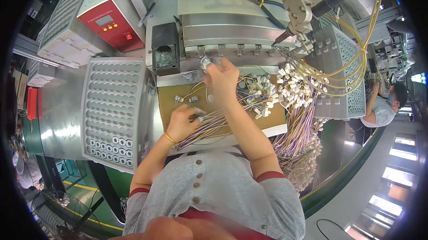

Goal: The person assembles wire harnesses by fitting plastic connector housings onto wire ends and placing the connectors into machine slots.

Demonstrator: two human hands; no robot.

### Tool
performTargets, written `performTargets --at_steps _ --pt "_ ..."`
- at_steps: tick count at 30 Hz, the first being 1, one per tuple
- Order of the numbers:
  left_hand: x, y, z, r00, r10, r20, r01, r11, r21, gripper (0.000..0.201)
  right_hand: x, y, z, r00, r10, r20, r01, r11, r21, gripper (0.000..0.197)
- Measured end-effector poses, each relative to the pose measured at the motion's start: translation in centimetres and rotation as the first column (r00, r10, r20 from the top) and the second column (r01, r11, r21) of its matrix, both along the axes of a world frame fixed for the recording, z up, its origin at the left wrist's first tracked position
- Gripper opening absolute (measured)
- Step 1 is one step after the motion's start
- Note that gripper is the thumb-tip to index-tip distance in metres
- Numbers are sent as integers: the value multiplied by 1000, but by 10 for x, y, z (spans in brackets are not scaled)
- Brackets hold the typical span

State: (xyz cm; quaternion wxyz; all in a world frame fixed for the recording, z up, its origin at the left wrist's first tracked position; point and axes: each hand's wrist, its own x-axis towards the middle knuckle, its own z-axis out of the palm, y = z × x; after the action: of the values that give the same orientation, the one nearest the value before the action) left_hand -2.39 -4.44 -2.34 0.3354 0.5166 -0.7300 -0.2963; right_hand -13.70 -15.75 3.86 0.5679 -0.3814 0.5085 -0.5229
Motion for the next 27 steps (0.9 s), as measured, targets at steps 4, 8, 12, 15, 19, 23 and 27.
performTargets --at_steps 4,8,12,15,19,23,27 --pt "4 1 0 859 139 -494 38 943 331 24 18 11 6 976 -52 209 45 998 38 9" --pt "17 -7 45 990 -119 70 88 934 346 23 20 -3 -8 965 -9 263 8 1000 7 14" --pt "26 -2 48 950 42 309 -65 996 65 12 -28 12 24 656 -10 -754 -344 886 -311 24" --pt "32 -5 52 978 100 182 -112 992 61 13 -27 50 97 827 346 443 -230 927 -295 43" --pt "37 -6 81 994 105 -34 -104 994 29 15 -33 71 136 228 928 295 -668 369 -646 58" --pt "24 -2 59 751 293 -591 6 893 450 17 -39 79 146 276 854 441 -509 519 -687 55" --pt "34 2 48 914 304 -269 -154 873 463 19 -30 94 144 226 788 572 -374 613 -696 51"
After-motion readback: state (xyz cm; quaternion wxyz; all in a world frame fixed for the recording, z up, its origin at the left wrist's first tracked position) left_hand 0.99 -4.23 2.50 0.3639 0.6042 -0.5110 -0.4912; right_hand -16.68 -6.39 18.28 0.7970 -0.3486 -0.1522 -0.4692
